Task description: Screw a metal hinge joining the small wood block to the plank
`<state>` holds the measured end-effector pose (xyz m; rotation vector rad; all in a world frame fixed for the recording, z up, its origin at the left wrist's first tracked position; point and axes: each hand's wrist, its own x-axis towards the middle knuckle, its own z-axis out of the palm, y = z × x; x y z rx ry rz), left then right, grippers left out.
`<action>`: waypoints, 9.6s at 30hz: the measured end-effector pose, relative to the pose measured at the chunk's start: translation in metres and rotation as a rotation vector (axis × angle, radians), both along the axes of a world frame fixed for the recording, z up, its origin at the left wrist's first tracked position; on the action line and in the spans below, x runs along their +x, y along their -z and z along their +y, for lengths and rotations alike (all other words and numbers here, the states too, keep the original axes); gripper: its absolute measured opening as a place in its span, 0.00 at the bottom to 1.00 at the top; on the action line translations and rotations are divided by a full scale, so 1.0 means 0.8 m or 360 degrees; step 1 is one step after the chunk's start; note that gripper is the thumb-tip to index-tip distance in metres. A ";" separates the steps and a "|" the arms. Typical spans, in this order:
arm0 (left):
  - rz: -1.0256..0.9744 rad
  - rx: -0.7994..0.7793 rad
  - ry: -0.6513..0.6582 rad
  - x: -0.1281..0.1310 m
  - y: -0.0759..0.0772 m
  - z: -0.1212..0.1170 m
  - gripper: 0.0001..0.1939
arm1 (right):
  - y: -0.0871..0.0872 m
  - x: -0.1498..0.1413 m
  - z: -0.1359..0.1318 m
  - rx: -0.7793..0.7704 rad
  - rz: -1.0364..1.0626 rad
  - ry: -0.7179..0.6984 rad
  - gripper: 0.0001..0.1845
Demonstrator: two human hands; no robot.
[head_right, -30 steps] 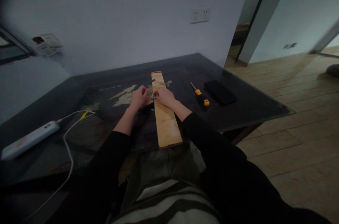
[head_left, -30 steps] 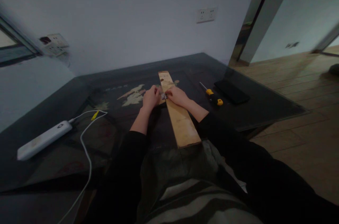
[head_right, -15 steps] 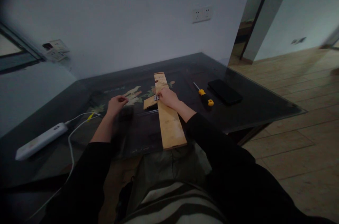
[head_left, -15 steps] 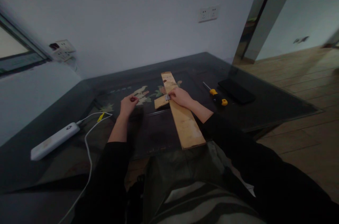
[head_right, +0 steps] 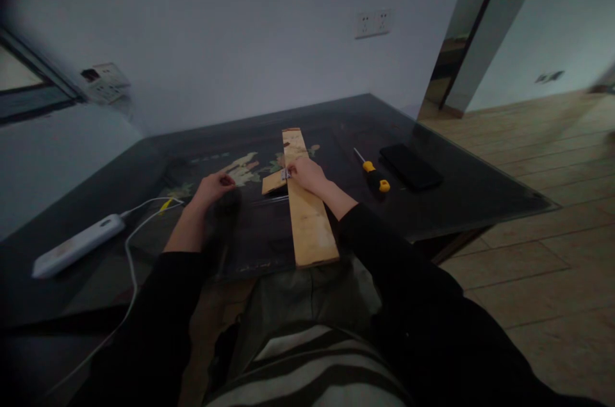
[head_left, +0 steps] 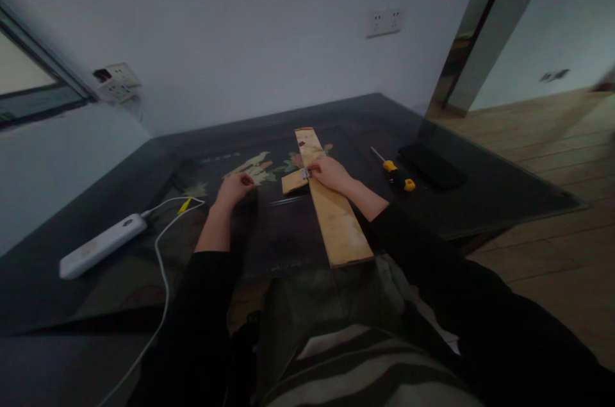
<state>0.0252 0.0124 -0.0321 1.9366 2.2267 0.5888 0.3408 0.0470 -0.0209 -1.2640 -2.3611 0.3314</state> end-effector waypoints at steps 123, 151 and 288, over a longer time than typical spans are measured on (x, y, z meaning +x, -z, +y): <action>0.0190 0.0186 0.0450 0.146 0.003 -0.015 0.30 | 0.017 -0.046 0.072 0.0130 -0.0318 -0.0159 0.21; 0.0216 0.0260 0.0338 0.153 -0.005 -0.020 0.28 | 0.018 -0.047 0.067 0.0199 -0.0324 -0.0132 0.25; -0.1525 -0.0559 0.0050 0.190 -0.023 -0.018 0.10 | 0.017 -0.041 0.057 0.0194 -0.0154 -0.0073 0.20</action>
